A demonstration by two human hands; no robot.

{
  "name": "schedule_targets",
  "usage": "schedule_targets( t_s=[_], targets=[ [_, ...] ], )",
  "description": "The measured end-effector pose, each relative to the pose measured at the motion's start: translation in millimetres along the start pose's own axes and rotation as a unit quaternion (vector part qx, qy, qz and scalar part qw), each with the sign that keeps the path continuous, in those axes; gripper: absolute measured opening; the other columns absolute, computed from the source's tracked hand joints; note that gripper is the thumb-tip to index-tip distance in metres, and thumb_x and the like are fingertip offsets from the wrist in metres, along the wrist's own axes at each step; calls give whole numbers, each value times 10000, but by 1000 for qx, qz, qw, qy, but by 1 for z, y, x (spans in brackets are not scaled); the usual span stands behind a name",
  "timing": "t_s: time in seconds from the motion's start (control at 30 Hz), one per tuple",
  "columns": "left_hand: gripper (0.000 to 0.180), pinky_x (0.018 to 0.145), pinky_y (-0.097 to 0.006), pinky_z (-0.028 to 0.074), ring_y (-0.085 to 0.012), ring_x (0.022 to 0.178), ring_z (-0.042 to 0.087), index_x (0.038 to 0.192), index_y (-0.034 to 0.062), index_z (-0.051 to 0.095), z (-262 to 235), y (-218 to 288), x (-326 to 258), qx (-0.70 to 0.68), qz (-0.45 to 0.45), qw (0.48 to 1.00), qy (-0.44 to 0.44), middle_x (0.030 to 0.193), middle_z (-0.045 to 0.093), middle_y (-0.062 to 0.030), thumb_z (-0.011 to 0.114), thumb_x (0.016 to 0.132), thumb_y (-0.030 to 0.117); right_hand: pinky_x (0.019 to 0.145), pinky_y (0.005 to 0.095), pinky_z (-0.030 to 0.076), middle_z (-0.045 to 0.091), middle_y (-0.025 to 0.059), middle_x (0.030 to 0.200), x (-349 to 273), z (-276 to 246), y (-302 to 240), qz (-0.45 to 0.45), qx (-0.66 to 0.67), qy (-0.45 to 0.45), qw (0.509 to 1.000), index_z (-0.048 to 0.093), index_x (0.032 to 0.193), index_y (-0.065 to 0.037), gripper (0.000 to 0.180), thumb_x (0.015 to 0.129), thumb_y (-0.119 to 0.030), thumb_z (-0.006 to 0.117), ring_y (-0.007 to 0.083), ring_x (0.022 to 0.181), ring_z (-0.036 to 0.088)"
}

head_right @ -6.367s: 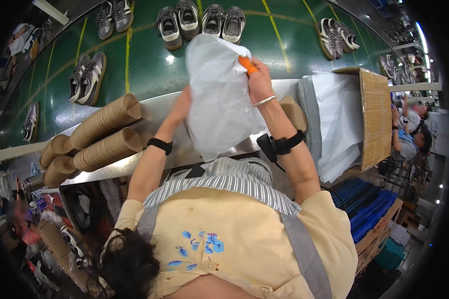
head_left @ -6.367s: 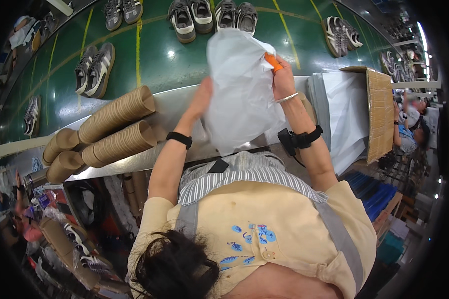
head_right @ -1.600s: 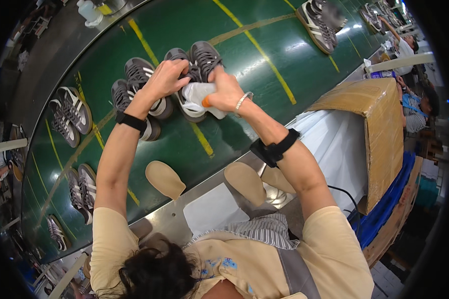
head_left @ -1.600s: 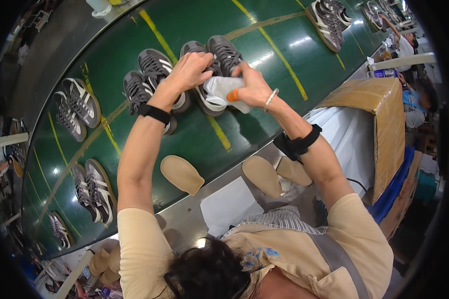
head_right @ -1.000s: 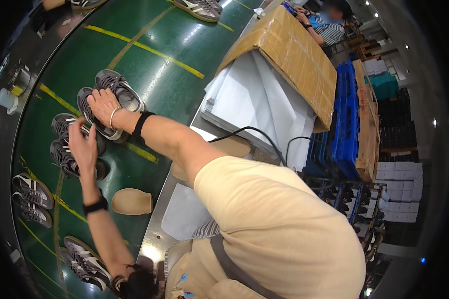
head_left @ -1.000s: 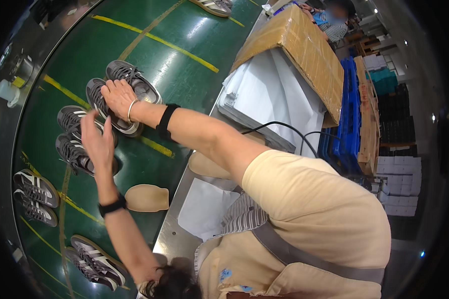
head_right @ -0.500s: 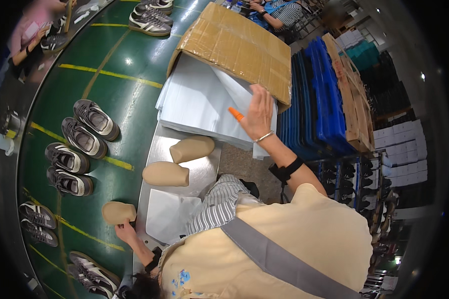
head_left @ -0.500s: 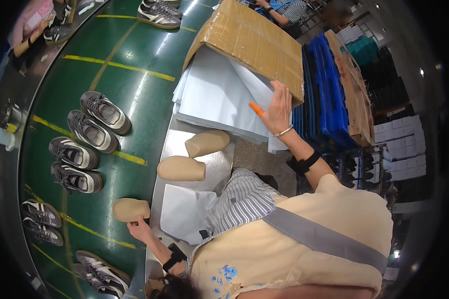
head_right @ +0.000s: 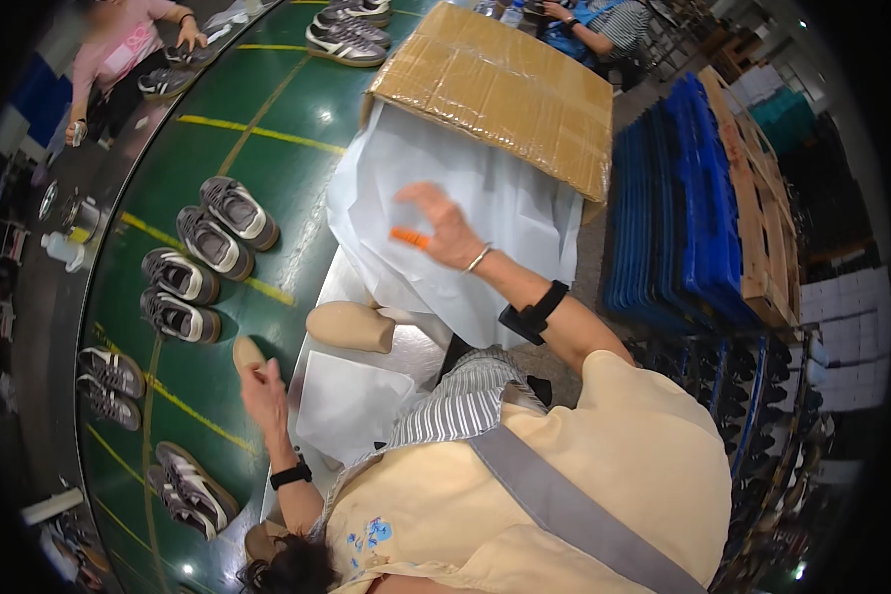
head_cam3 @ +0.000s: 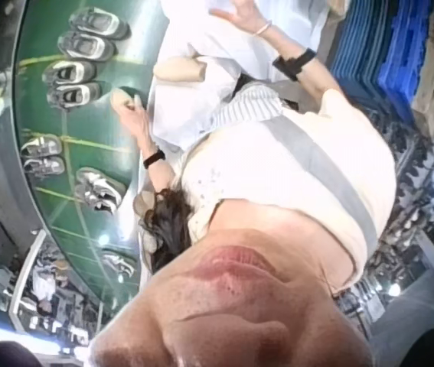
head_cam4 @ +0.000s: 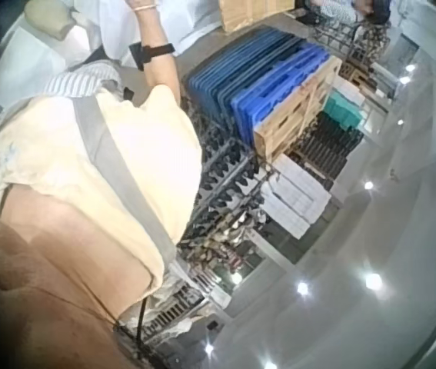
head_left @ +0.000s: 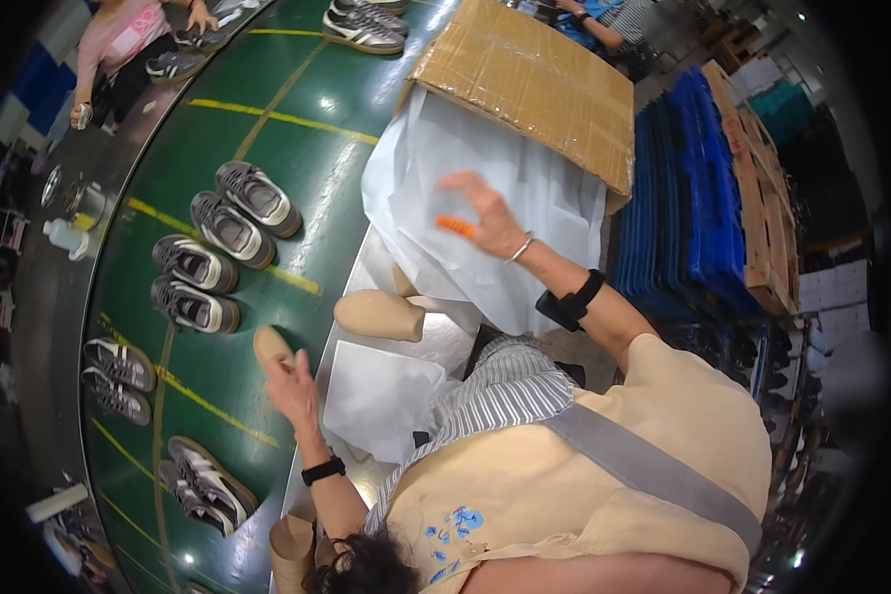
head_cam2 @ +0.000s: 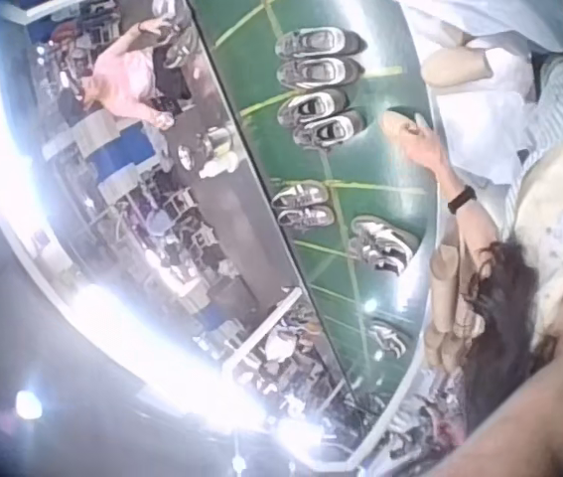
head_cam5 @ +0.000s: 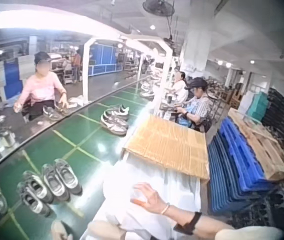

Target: Wrapping shoe lasts in protective paper and inserting them into sneakers on a manufacturing production line.

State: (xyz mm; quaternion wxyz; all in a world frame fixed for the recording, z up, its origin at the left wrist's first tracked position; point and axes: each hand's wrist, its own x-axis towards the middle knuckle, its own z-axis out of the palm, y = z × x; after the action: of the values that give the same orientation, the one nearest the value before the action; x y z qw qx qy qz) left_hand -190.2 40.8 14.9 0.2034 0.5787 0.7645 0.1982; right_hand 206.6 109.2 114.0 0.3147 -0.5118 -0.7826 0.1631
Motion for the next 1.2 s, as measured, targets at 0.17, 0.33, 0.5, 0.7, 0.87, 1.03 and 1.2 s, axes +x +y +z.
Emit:
schedule_targets(
  t_s=[0.17,0.33,0.5,0.7,0.87,1.03,1.2],
  targets=[
    [471,798,-492,447,-426,903,590,1125,24,505,17,-11,-4,106,-81,991,-12,968,612,-263,677,780,295,1001,392,391,508,168,1247,-15,13,66,-33,-146,78,986,553,1118,-9,426,794,-244,700,332,1168,475],
    [495,862,-338,467,-234,972,602,1256,-9,459,-29,73,11,-421,16,904,-73,1057,610,-142,635,804,95,973,366,424,604,178,1136,-17,18,75,31,-48,144,988,645,909,27,152,849,-111,619,336,1126,535],
    [455,884,-297,451,-159,1017,566,1274,-8,448,-14,247,26,-653,177,700,-228,1154,575,-87,612,855,58,958,340,433,654,73,1019,-18,-5,73,341,344,100,869,631,1050,34,202,894,-57,540,198,986,583],
    [454,870,-292,451,-162,995,559,1283,-17,392,83,268,24,-559,169,763,-279,1132,572,-101,580,884,88,991,375,406,578,143,1168,47,72,110,66,312,194,928,576,1129,41,258,905,-78,528,243,1090,539],
    [378,967,-311,433,-191,1102,505,1311,31,398,161,126,30,-751,10,580,-315,1227,505,-92,416,996,237,1057,410,333,300,250,1408,78,23,-35,-134,11,93,987,307,1357,24,803,745,-289,721,384,1317,309],
    [275,835,-367,490,-211,914,608,1101,-1,602,32,182,72,112,456,822,-322,1073,640,-128,536,861,115,834,443,480,470,203,1116,93,3,-34,-32,-42,-58,997,378,1340,-188,711,716,-242,715,382,943,572],
    [191,674,-319,507,-276,776,653,890,-24,655,-101,288,50,-137,485,843,-189,897,657,-186,515,761,-40,820,479,464,491,199,1086,67,55,1,-290,-127,9,948,460,1261,-325,478,823,-139,519,357,916,577]
  ],
)
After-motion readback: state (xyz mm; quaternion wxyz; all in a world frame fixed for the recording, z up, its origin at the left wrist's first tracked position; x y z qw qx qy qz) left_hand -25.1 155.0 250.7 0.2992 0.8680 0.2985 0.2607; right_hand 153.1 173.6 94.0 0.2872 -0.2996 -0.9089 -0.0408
